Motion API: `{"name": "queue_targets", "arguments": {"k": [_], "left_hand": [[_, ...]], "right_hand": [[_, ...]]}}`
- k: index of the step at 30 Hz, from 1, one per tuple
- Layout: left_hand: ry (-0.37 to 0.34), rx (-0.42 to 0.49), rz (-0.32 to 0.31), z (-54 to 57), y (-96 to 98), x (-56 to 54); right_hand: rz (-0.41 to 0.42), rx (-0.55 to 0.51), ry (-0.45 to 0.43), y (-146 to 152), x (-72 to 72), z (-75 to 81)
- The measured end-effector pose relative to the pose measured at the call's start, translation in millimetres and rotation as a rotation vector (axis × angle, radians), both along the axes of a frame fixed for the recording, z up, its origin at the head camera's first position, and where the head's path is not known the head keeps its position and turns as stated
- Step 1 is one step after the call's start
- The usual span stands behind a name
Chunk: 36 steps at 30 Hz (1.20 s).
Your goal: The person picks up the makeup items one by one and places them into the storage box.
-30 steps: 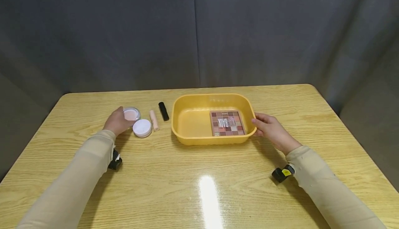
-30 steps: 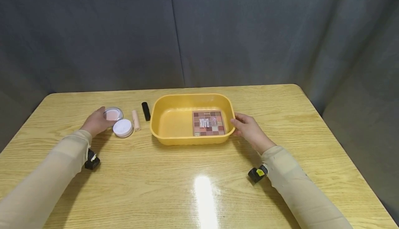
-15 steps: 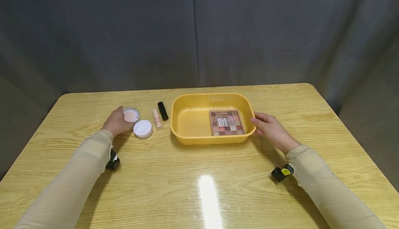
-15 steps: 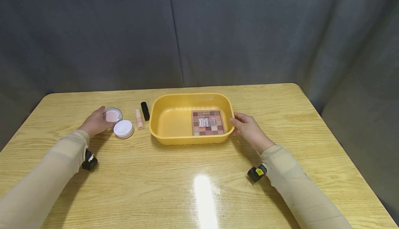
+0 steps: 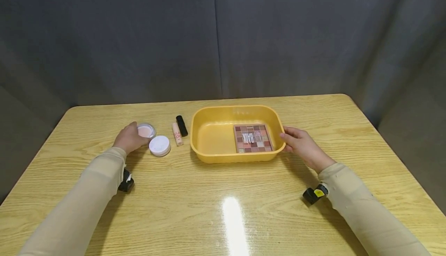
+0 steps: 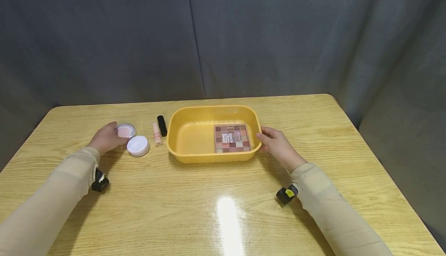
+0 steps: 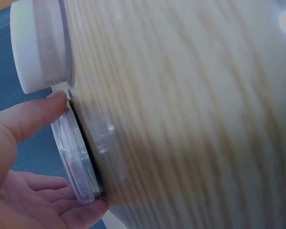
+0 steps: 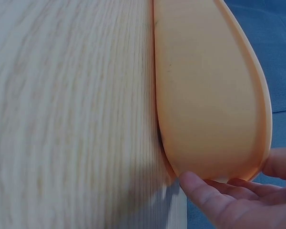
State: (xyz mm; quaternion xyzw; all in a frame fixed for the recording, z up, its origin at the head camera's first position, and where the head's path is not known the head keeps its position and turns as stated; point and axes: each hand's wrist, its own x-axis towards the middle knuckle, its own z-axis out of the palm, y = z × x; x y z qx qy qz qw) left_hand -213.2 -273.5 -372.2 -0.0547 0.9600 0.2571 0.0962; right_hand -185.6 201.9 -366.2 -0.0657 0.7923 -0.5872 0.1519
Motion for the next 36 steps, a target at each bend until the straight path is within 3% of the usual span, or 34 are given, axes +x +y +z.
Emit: {"name": "queue_targets", "arguments": {"k": [7,14,20,36], "left_hand": [[0.007,-0.018,0.030,3.7,-0.9,3.6],[0.073,-0.007,0.038,12.5,-1.1,10.0],[0.116,0.006,0.005,18.1,-1.5,13.9],[0.102,0.012,-0.030,34.0,7.1,24.3]], "right_hand": [[0.000,-0.002,-0.003,0,0.0,-0.4],[0.003,-0.009,-0.006,1,-0.1,-0.8],[-0.002,-0.010,-0.004,-1,-0.4,-0.3],[-0.006,-0.005,-0.007,-1,-0.7,-0.2]]}}
